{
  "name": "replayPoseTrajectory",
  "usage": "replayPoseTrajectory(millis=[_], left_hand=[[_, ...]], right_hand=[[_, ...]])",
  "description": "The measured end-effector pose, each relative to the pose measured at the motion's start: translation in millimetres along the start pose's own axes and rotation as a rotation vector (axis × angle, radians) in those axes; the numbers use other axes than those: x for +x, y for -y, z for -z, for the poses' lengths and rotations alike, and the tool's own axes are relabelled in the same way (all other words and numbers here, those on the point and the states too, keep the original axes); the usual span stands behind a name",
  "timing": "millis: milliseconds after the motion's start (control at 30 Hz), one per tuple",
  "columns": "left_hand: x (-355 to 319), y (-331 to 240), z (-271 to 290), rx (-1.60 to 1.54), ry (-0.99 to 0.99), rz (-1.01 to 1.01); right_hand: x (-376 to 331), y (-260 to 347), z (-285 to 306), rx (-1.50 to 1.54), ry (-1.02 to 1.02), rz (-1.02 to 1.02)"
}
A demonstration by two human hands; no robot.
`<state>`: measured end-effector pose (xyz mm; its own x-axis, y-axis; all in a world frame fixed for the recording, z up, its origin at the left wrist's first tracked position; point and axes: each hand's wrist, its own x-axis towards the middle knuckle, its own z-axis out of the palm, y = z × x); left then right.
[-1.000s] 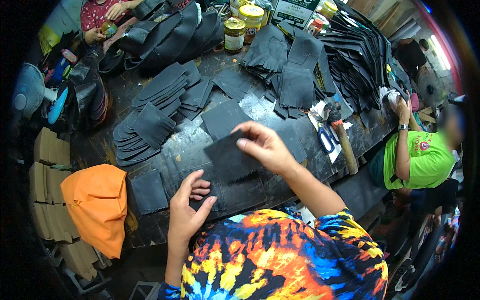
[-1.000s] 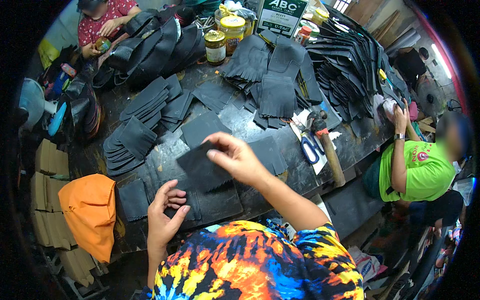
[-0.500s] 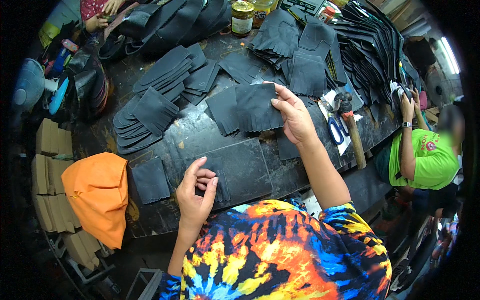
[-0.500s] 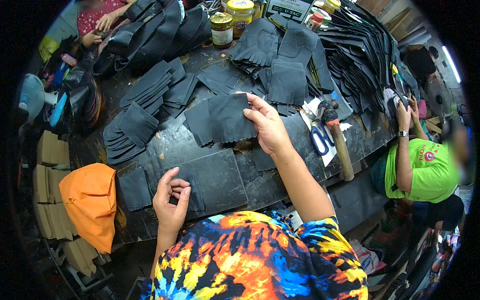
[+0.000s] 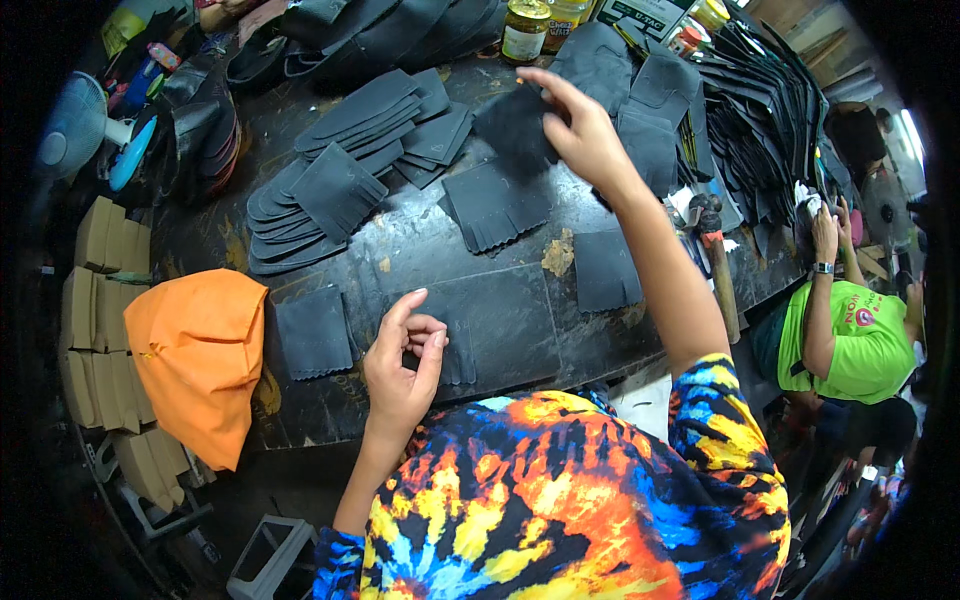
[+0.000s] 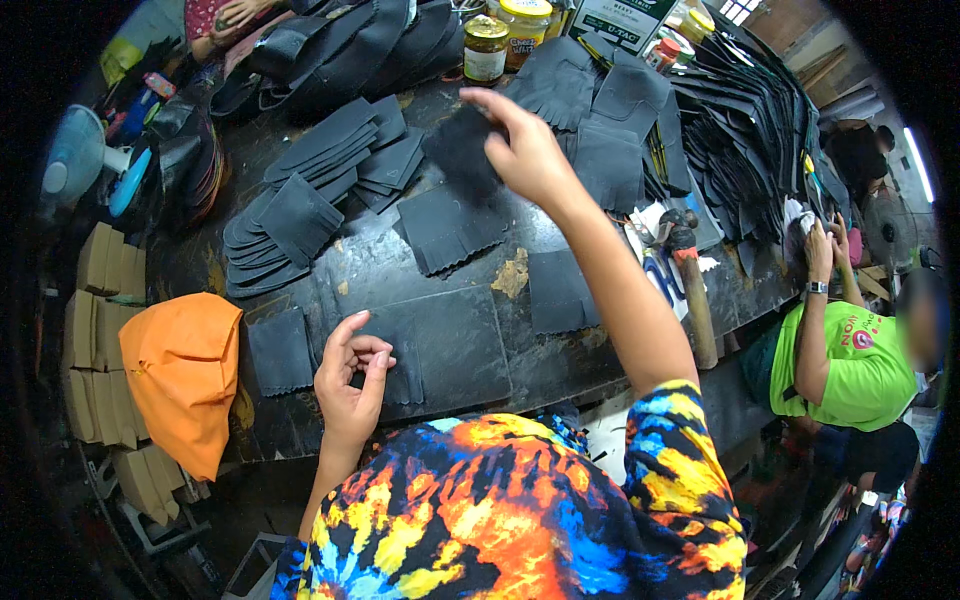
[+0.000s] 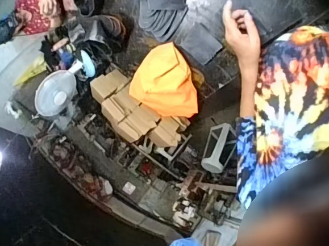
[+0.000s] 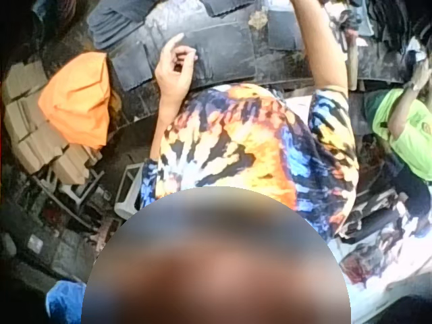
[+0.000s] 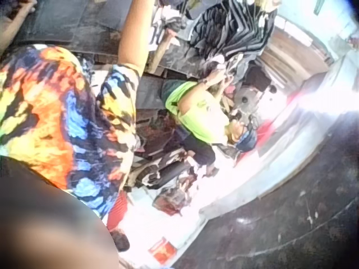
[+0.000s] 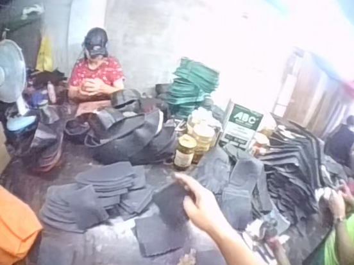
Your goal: The person repeatedly picks black rubber pieces and yellow foam insoles from a worktable, aligns them, and places the combined units into a growing stack. The person handles the items one at a time, turning them over to check alignment before stacking.
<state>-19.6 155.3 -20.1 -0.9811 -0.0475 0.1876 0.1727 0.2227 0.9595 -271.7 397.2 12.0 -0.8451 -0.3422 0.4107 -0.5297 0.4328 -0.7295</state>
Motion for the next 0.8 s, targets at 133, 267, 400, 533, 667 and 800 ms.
replayPoseTrajectory(millis=[133, 267, 400, 533, 667, 800], left_hand=[[-1, 1, -2, -0.113, -0.096, 0.021], [-6, -3, 10, -0.154, -0.308, -0.029], [0, -5, 36, -0.016, -0.394, 0.039], [9, -5, 48, 0.025, -0.249, 0.176], [11, -6, 39, 0.058, -0.138, 0.282], [11, -8, 36, 0.081, -0.158, 0.232]], right_hand=[[31, -11, -14, -0.476, 0.011, 0.006], [6, 18, -22, -0.557, -0.154, 0.314], [-50, 67, -22, -0.191, 0.219, 0.208], [-95, 101, -44, -0.049, 0.496, 0.137], [-113, 114, -60, -0.229, 0.471, 0.144], [-113, 117, -65, -0.097, 0.446, 0.089]])
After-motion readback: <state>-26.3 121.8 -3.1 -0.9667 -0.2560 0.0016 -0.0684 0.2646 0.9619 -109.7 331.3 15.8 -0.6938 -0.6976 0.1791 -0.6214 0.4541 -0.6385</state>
